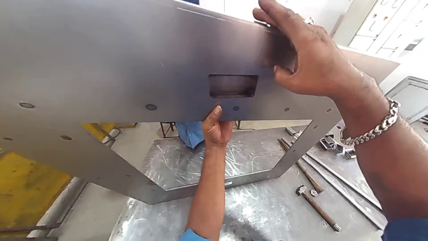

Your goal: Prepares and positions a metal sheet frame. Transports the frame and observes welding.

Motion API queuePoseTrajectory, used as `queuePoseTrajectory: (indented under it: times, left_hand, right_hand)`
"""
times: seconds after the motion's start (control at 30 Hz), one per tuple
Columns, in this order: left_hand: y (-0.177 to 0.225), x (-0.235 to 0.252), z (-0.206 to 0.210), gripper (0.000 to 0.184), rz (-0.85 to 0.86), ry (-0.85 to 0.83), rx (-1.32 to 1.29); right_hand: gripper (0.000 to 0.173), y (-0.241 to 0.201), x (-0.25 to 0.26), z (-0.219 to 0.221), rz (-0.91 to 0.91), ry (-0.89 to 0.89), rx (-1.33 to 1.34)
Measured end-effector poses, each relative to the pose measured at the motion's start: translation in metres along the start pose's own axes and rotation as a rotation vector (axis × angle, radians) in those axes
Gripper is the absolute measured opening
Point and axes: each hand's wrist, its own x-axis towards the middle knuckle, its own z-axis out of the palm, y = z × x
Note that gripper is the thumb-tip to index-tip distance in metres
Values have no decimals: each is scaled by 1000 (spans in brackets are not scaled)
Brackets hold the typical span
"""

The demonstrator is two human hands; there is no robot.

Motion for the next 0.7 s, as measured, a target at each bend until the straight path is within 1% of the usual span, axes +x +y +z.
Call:
queuePoseTrajectory:
  times: [0.03, 0.07, 0.17, 0.2, 0.27, 0.33, 0.5, 0.7]
  left_hand:
    - [0, 0, 0, 32, 4, 4, -2]
    - [-1, 0, 0, 32, 8, 6, -3]
    - [-1, 0, 0, 31, 11, 5, 0]
    - [-1, -1, 0, 30, 8, 8, -4]
    - [-1, 0, 0, 30, 4, 15, -12]
    - [-1, 0, 0, 30, 5, 15, -16]
    - [-2, 2, -1, 33, 3, 25, -19]
    - [-2, 3, -3, 31, 3, 39, -25]
  right_hand:
    - [85, 1, 0, -4, -5, -31, 20]
    - [83, 4, 1, -8, -5, -59, 49]
    - [60, 7, 4, -18, 14, -99, 167]
    - [54, 6, 4, -20, 35, -100, 180]
    - [47, 5, 6, -22, 67, -102, 120]
    - [46, 5, 8, -23, 87, -114, 37]
    - [44, 8, 8, -22, 153, -104, -47]
    - [46, 16, 4, -14, 155, -48, -79]
